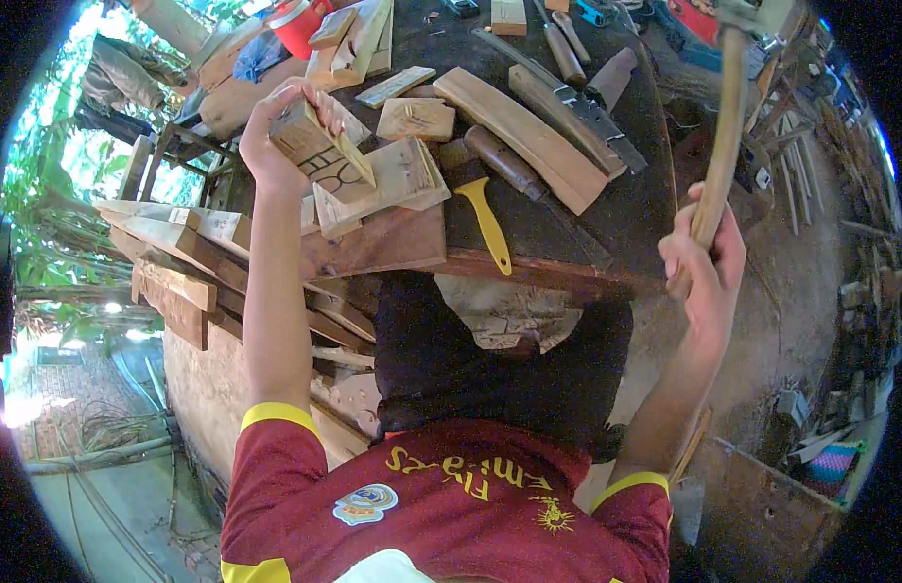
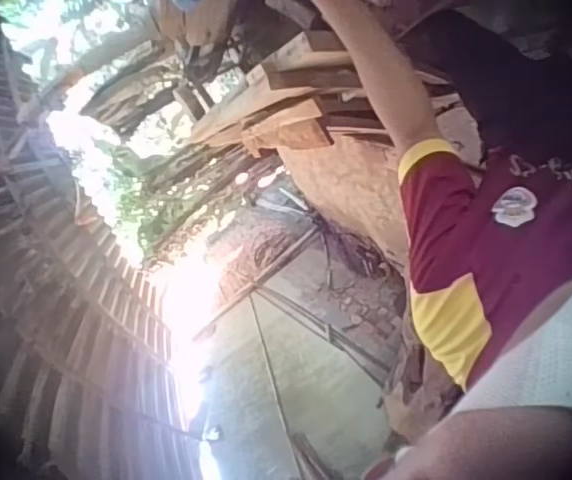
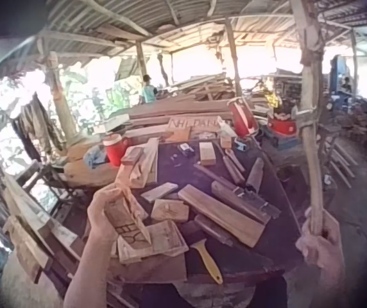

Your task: The person assembles a small wooden structure by first removing a metal file from a sheath. They then use the file to smooth the edges of a small wooden block. Finally, they use a hammer to drive nails into the block, joining it with other wooden pieces to form a small frame-like object.

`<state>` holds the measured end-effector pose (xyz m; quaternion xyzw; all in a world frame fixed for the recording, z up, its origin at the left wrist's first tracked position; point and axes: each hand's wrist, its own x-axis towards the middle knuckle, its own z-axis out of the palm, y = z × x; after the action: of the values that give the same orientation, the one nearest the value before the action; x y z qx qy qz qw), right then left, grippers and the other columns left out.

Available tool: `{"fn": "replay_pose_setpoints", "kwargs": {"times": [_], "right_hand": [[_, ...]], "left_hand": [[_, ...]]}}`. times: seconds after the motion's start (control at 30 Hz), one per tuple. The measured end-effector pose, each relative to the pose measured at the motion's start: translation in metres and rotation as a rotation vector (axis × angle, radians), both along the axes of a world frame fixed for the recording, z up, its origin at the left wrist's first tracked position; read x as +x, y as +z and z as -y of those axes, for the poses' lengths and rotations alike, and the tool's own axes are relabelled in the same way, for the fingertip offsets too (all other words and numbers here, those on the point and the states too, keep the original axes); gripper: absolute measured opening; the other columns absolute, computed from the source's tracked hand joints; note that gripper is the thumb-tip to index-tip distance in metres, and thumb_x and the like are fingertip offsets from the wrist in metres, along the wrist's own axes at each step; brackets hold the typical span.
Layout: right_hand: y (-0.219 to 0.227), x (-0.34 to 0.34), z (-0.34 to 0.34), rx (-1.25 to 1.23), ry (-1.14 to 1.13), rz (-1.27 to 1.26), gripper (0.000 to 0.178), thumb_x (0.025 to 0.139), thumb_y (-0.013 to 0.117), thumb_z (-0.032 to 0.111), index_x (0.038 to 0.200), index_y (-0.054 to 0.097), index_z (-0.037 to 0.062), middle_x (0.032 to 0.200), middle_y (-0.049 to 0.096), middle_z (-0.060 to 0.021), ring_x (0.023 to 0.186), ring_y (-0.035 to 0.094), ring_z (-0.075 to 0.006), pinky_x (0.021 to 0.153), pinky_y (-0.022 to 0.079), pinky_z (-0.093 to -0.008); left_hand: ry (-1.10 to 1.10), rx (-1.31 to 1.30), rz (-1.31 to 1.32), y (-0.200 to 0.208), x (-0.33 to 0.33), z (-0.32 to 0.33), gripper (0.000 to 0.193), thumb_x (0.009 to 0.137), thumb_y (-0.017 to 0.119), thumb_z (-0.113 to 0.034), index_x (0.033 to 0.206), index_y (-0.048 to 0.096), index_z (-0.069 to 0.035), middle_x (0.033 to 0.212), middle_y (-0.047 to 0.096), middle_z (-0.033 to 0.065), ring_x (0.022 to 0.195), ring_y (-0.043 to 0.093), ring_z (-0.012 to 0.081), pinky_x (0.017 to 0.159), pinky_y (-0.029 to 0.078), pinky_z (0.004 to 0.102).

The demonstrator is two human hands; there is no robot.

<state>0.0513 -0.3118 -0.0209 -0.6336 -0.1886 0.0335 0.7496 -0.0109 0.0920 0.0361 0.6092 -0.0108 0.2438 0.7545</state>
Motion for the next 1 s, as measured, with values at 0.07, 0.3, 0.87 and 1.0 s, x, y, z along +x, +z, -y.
{"fn": "replay_pose_setpoints", "kwargs": {"times": [0.07,0.3,0.87,1.0], "right_hand": [[0.008,-0.009,-0.003,0.078,0.056,0.011,0.03,0.092,0.056,0.006,0.12,0.05,-0.0015,0.08,0.05,-0.0008,0.053,0.046,-0.0064,0.051,0.038,-0.0228],[0.034,-0.061,-0.063,-0.12,0.164,-0.171,0.017,0.098,0.054,0.021,0.104,0.053,0.0047,0.066,0.047,0.0035,0.046,0.041,-0.0032,0.044,0.032,-0.0193],[0.038,-0.032,-0.167,-0.709,0.315,0.202,0.039,0.098,0.054,0.036,0.084,0.055,-0.0003,0.063,0.052,-0.003,0.056,0.046,-0.0144,0.053,0.039,-0.0339],[0.062,-0.051,-0.167,-0.339,0.229,0.076,0.03,0.1,0.053,0.031,0.093,0.056,0.0021,0.065,0.051,0.0003,0.052,0.044,-0.0053,0.048,0.035,-0.0244]], "left_hand": [[-0.006,0.006,0.004,0.0,0.002,0.001,0.026,0.084,0.045,-0.027,0.082,0.048,-0.001,0.069,0.045,0.0103,0.063,0.047,0.0236,0.064,0.041,0.0351],[-0.004,0.063,0.016,-0.003,0.003,-0.003,0.029,0.086,0.042,-0.029,0.081,0.05,-0.001,0.069,0.048,0.011,0.064,0.05,0.023,0.063,0.041,0.0345],[0.124,0.305,0.158,-0.016,0.009,-0.008,0.031,0.088,0.045,-0.026,0.081,0.058,0.002,0.07,0.058,0.0123,0.062,0.057,0.0206,0.062,0.046,0.0321],[0.175,0.369,0.171,-0.016,0.008,-0.009,0.031,0.089,0.045,-0.025,0.082,0.059,0.003,0.069,0.059,0.0119,0.061,0.057,0.0196,0.061,0.046,0.0311]]}}
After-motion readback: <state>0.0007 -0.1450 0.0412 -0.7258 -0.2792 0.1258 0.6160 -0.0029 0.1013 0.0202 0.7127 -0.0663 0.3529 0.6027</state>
